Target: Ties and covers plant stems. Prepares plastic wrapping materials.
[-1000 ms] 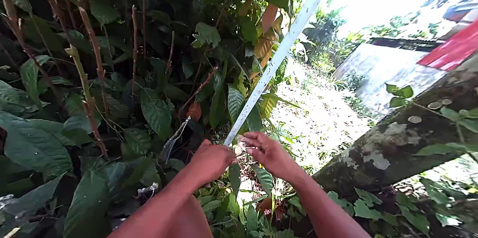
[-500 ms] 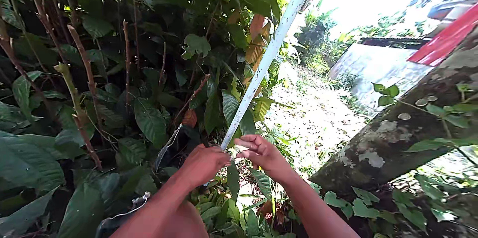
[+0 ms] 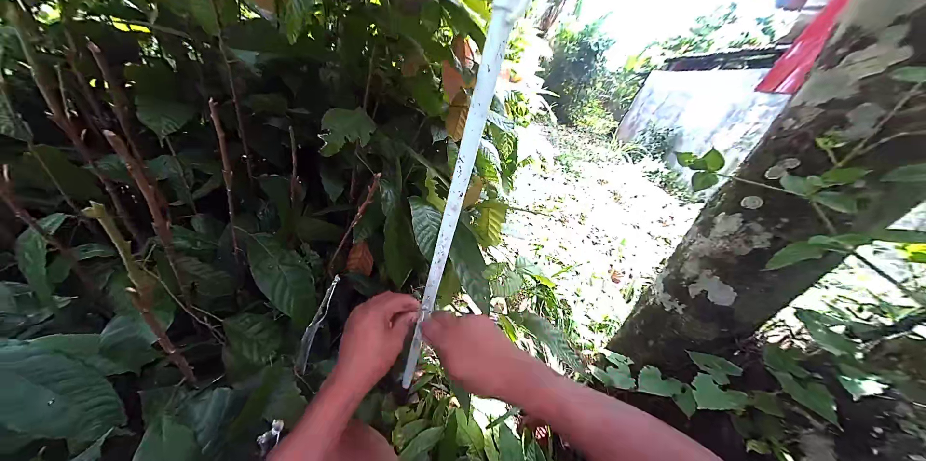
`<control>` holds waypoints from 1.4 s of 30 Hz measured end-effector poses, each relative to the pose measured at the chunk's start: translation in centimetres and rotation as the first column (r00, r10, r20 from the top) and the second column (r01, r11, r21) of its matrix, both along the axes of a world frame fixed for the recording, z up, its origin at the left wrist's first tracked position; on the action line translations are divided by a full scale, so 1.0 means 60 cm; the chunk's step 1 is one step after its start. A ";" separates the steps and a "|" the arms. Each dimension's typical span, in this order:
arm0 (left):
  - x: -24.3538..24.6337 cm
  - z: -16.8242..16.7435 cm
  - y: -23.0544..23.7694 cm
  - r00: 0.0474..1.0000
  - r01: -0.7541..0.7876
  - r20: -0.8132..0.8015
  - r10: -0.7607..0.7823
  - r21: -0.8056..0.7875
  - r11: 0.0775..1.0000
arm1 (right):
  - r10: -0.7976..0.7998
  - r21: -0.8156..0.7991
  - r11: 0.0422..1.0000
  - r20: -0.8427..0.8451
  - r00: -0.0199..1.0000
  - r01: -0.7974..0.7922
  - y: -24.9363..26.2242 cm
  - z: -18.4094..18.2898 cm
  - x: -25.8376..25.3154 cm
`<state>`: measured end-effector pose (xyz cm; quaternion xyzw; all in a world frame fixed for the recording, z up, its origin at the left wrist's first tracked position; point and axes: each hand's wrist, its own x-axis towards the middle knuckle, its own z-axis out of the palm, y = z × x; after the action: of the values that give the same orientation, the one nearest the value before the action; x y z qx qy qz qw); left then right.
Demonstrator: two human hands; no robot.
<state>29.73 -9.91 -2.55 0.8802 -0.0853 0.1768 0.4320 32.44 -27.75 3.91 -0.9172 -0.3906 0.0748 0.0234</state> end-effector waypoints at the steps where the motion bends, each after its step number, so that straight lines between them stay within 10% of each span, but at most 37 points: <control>1: 0.000 -0.003 0.002 1.000 0.011 0.007 -0.011 -0.016 1.000 | 0.050 0.013 0.999 0.078 0.996 -0.051 0.007 0.009 -0.012; 6: -0.007 0.001 0.004 0.998 -0.006 -0.069 -0.012 -0.264 0.965 | 0.070 0.234 0.969 0.051 0.996 -0.080 0.000 -0.024 0.040; 11: -0.003 0.009 0.010 0.994 -0.108 -0.012 0.109 -0.283 0.953 | 0.443 0.165 0.877 0.083 0.892 -0.451 0.031 -0.026 -0.074; 14: -0.008 -0.007 0.007 0.994 0.026 0.114 -0.003 -0.203 0.979 | 0.143 0.466 0.861 0.161 0.977 -0.203 0.025 0.026 0.004; 16: -0.010 -0.017 0.017 0.990 0.106 0.122 -0.073 -0.298 0.949 | 0.008 0.621 0.774 -0.202 0.979 0.122 0.020 0.017 0.054; 20: -0.007 -0.032 0.045 0.975 0.172 0.209 -0.075 -0.504 0.846 | 0.314 0.664 0.620 -0.698 0.643 0.418 0.027 -0.045 0.054; 28: -0.009 -0.001 0.046 0.998 0.069 0.030 -0.063 -0.525 0.848 | -0.124 0.832 0.543 -0.055 0.991 0.114 0.069 -0.078 0.040; 32: -0.008 0.005 0.062 0.997 0.077 0.030 -0.073 -0.614 0.786 | -0.016 0.636 0.610 0.606 0.795 -0.473 0.066 -0.105 0.058; 38: 0.002 0.022 0.096 0.985 0.027 0.151 0.080 -0.600 0.800 | 0.061 0.701 0.696 0.159 0.985 -0.156 0.022 -0.077 0.020; 42: 0.026 0.054 0.059 0.994 -0.074 0.036 0.104 -0.488 0.870 | 0.400 0.820 0.445 0.176 0.899 -0.359 0.063 -0.089 -0.070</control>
<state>31.31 -6.39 0.72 0.7406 -0.0106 0.2390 0.6278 28.23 -23.96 -1.41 -0.6795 -0.5719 -0.0977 0.4491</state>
